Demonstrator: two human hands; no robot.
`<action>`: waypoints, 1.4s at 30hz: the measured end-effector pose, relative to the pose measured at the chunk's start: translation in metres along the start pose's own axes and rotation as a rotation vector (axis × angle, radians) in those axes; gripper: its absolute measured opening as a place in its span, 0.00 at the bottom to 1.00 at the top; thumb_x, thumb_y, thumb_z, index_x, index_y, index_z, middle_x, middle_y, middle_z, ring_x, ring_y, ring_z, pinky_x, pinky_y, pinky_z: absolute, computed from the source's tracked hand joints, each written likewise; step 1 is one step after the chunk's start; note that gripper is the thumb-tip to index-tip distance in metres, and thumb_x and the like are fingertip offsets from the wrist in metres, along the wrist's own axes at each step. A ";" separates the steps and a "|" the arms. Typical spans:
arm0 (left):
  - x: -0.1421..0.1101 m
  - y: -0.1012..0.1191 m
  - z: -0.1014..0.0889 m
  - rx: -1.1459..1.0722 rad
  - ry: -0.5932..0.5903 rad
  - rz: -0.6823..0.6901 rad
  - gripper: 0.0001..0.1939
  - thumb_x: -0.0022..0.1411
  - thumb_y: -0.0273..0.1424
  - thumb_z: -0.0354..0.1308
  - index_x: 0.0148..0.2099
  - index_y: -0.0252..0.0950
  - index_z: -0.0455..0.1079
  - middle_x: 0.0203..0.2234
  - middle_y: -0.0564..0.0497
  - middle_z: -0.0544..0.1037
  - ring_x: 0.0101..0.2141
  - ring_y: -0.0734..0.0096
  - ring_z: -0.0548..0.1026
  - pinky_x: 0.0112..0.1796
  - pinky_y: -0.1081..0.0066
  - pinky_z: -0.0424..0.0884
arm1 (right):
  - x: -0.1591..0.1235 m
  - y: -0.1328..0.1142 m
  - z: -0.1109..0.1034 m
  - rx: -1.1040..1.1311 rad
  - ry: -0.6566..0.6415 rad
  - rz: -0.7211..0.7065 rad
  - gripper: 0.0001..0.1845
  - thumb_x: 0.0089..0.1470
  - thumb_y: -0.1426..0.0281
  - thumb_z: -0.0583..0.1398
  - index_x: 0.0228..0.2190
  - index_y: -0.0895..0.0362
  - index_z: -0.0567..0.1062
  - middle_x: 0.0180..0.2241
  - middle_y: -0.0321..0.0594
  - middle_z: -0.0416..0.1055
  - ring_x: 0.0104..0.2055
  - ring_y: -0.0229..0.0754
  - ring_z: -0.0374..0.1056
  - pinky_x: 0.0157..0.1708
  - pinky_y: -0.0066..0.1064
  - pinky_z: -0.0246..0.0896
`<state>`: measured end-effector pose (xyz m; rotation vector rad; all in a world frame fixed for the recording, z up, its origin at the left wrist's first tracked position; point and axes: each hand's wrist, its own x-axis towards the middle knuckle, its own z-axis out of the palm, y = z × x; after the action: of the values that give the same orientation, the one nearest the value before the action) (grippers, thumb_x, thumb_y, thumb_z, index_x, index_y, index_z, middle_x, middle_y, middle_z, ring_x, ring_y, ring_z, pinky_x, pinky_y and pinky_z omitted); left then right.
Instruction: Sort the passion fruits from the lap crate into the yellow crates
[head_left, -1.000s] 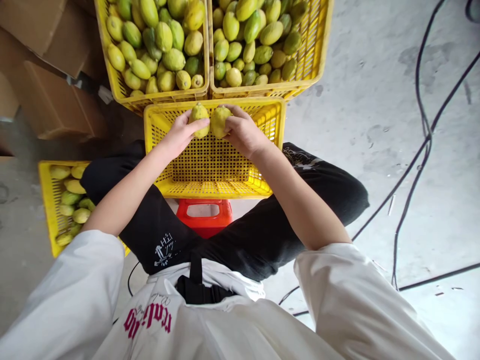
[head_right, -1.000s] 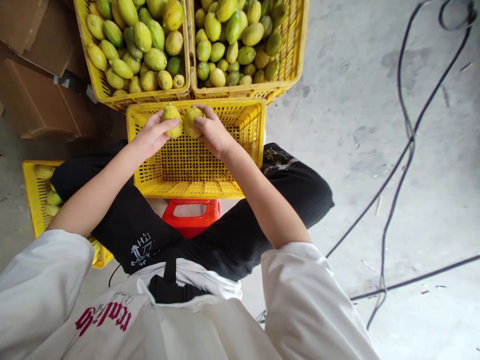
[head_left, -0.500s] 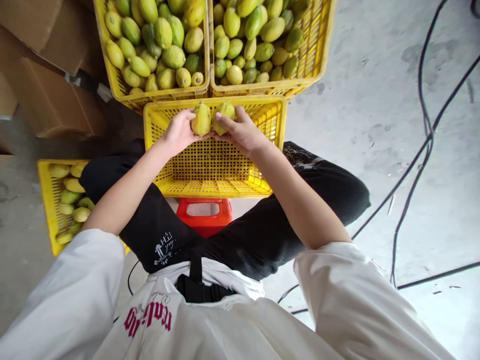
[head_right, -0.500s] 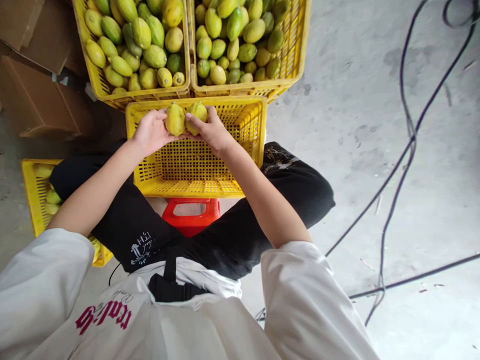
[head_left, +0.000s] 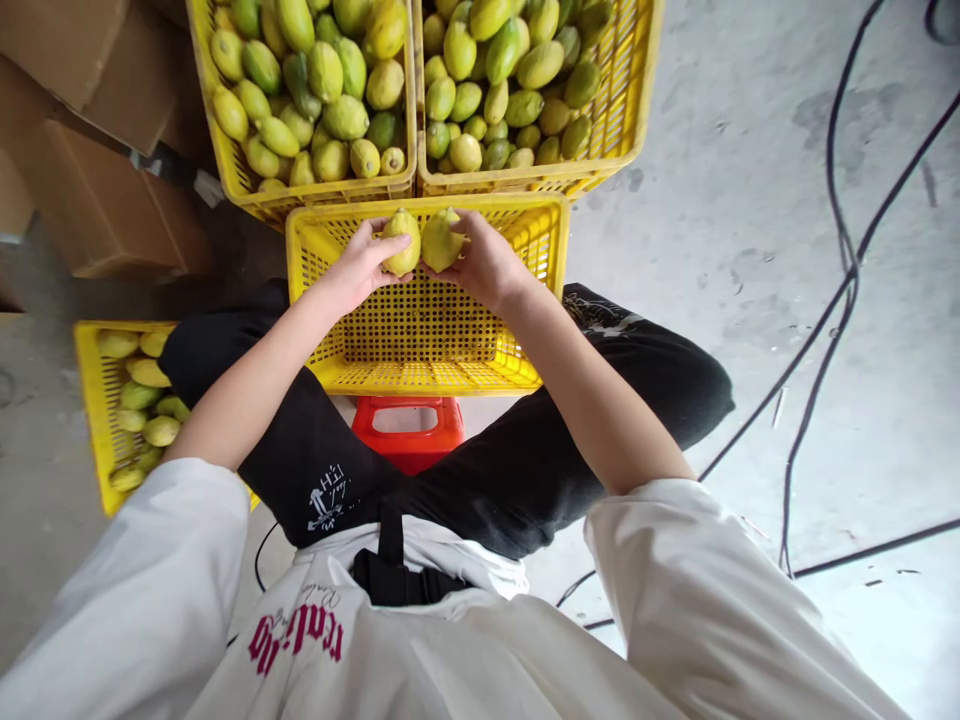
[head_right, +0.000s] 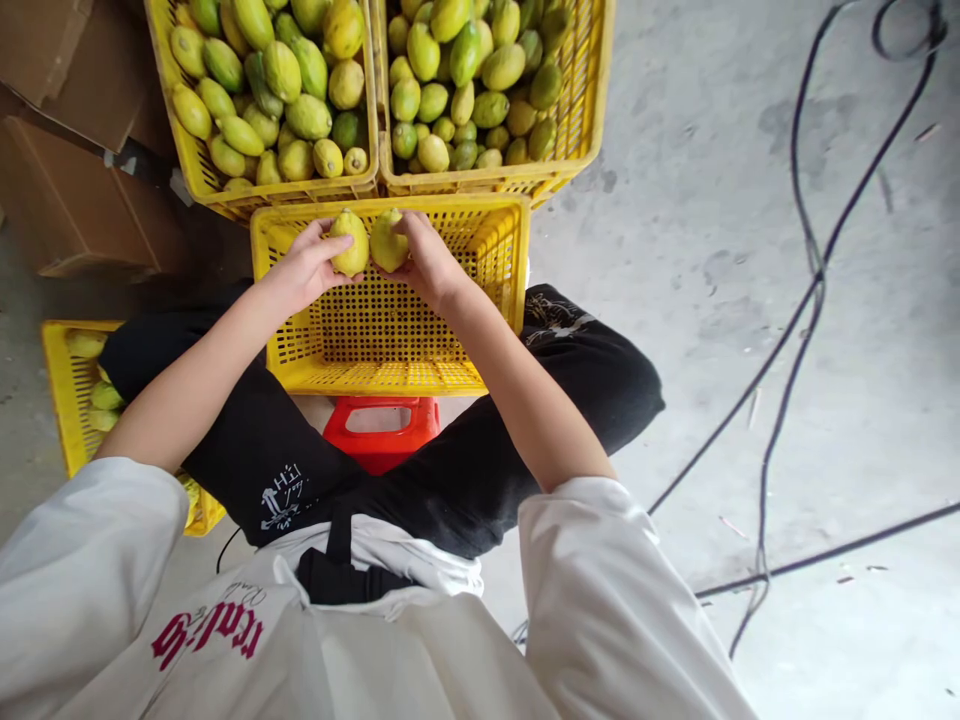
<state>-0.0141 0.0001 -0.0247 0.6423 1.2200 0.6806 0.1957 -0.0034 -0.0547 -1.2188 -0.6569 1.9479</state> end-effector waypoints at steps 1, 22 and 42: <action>-0.001 0.002 0.001 -0.013 0.000 -0.009 0.17 0.75 0.30 0.68 0.61 0.43 0.69 0.59 0.46 0.85 0.71 0.46 0.82 0.68 0.43 0.82 | 0.002 -0.001 -0.001 0.014 -0.010 0.019 0.31 0.52 0.47 0.75 0.48 0.44 0.69 0.45 0.38 0.79 0.56 0.57 0.78 0.59 0.56 0.84; -0.005 0.000 0.005 0.067 -0.038 0.033 0.38 0.71 0.32 0.76 0.76 0.54 0.65 0.56 0.51 0.86 0.57 0.61 0.89 0.62 0.54 0.85 | -0.016 -0.009 0.003 -0.096 -0.003 -0.041 0.40 0.42 0.56 0.85 0.45 0.43 0.66 0.47 0.33 0.78 0.53 0.53 0.80 0.53 0.50 0.87; -0.001 0.007 -0.002 0.053 -0.023 0.103 0.26 0.69 0.24 0.69 0.66 0.49 0.75 0.60 0.49 0.86 0.67 0.54 0.85 0.64 0.55 0.85 | -0.017 -0.032 -0.006 0.024 -0.011 0.074 0.25 0.46 0.67 0.77 0.48 0.45 0.82 0.47 0.36 0.83 0.58 0.55 0.77 0.64 0.53 0.79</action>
<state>-0.0174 0.0038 -0.0197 0.7590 1.1930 0.7270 0.2165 0.0022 -0.0244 -1.2349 -0.5998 2.0189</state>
